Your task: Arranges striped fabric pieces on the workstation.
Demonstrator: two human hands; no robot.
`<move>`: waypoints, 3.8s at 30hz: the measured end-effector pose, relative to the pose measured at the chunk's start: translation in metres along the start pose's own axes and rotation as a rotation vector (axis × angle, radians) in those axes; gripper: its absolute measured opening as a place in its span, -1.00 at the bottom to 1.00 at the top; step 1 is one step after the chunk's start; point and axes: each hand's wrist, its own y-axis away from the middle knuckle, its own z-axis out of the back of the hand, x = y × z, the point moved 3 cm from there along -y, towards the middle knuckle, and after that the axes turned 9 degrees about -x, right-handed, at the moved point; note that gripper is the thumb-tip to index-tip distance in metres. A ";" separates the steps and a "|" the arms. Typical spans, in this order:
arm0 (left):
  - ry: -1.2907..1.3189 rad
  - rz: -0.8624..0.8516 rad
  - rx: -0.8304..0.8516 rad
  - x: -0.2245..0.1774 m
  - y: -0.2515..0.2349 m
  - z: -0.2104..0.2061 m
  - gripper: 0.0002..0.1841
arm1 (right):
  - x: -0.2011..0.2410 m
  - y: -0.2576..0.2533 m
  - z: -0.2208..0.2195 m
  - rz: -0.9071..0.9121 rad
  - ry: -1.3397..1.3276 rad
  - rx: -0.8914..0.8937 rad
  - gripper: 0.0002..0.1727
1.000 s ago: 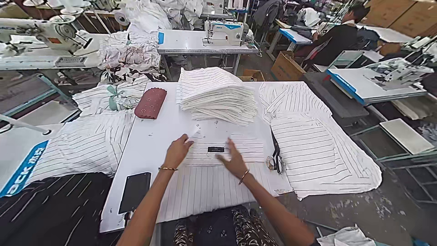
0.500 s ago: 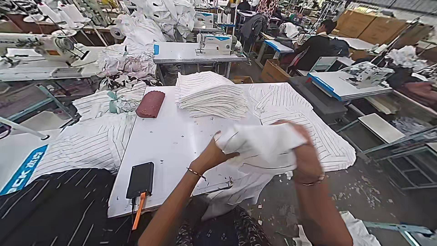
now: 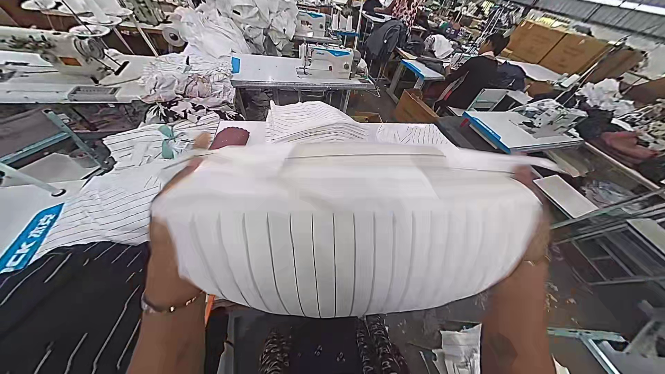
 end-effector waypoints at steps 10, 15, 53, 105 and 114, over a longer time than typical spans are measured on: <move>-0.546 0.650 0.600 0.107 0.034 0.162 -0.52 | -0.148 0.052 0.087 -0.888 0.489 0.331 -0.85; -0.177 0.286 0.306 0.038 -0.008 0.086 -0.74 | -0.097 -0.012 0.027 -0.502 0.165 0.181 -0.79; -0.880 0.291 0.604 0.189 0.161 0.065 -0.62 | -0.171 0.161 -0.254 0.273 0.405 1.181 -0.59; -0.314 0.520 -0.049 0.278 -0.256 -0.150 -0.58 | -0.388 -0.125 -0.408 0.166 1.360 1.275 -0.44; -0.857 0.546 0.139 0.320 -0.241 -0.108 -0.42 | -0.419 -0.168 -0.378 -0.288 0.960 0.751 -0.49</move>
